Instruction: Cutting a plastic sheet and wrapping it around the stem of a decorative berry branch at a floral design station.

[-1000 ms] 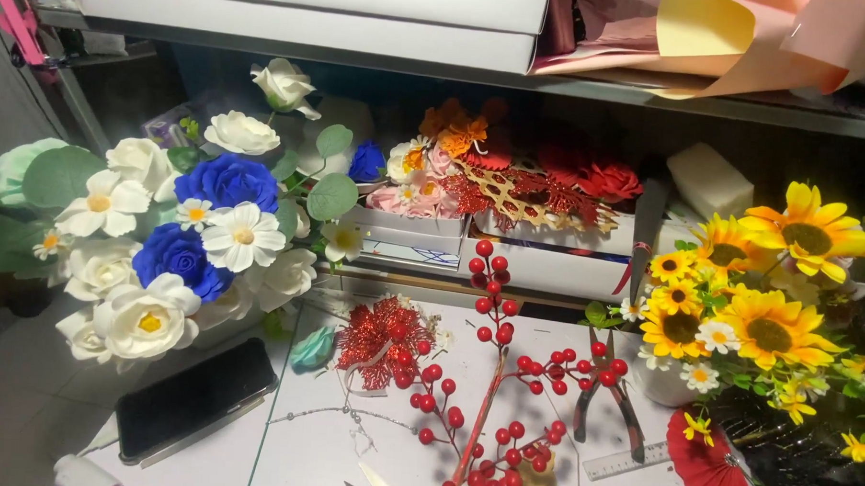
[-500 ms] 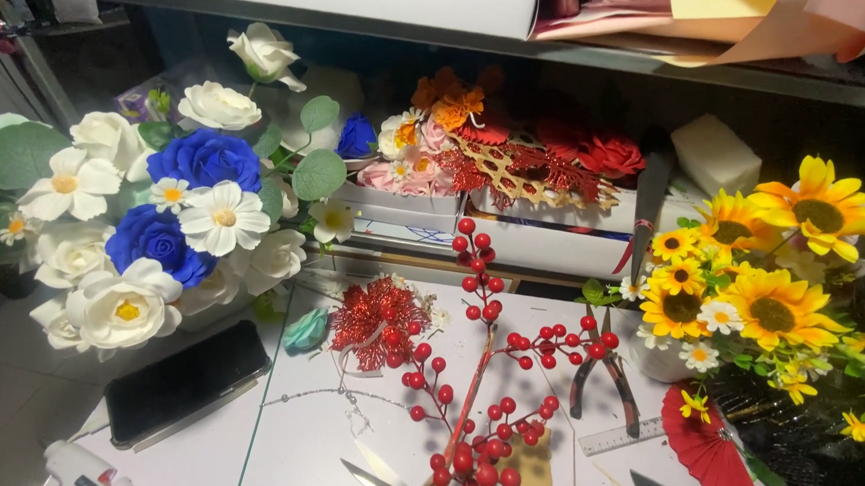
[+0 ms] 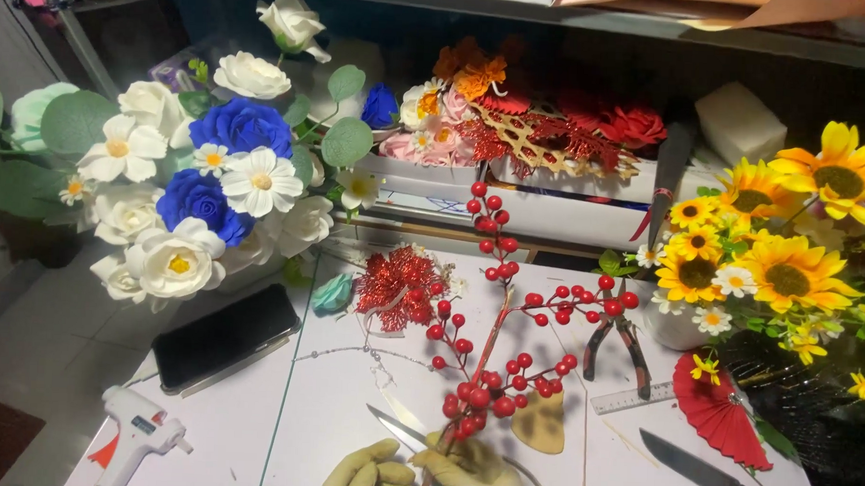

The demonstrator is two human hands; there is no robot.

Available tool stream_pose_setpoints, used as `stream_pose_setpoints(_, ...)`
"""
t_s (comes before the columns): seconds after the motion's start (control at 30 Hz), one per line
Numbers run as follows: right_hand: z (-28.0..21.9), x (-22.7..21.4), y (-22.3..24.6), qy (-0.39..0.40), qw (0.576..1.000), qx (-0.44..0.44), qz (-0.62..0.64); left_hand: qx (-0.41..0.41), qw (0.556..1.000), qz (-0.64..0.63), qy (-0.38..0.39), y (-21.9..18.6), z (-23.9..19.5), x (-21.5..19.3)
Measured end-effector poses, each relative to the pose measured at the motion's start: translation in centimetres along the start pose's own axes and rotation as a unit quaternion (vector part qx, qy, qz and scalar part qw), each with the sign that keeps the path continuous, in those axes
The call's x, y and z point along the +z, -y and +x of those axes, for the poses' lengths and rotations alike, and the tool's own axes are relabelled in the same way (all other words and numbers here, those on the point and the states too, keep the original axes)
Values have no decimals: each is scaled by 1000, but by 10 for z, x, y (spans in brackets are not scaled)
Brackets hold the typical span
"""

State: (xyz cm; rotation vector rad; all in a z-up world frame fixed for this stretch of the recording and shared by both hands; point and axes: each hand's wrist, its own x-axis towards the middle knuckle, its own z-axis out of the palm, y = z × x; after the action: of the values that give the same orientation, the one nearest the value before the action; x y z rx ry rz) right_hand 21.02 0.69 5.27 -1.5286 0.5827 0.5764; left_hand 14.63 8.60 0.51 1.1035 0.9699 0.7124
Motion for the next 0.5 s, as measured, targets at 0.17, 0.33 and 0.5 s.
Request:
stream_pose_setpoints(0.17, 0, -5, -2, 27, 997, 0, 66, -222, 956, -137, 133, -17, 6, -23)
stream_pose_setpoints(0.33, 8, -4, -11, 38, 994, -20, 104, -248, 950, -140, 130, -24, 6, -23)
stream_pose_setpoints(0.5, 32, -4, -31, 44, 987, -11, 156, -206, 959, -80, 177, -8, 20, -27)
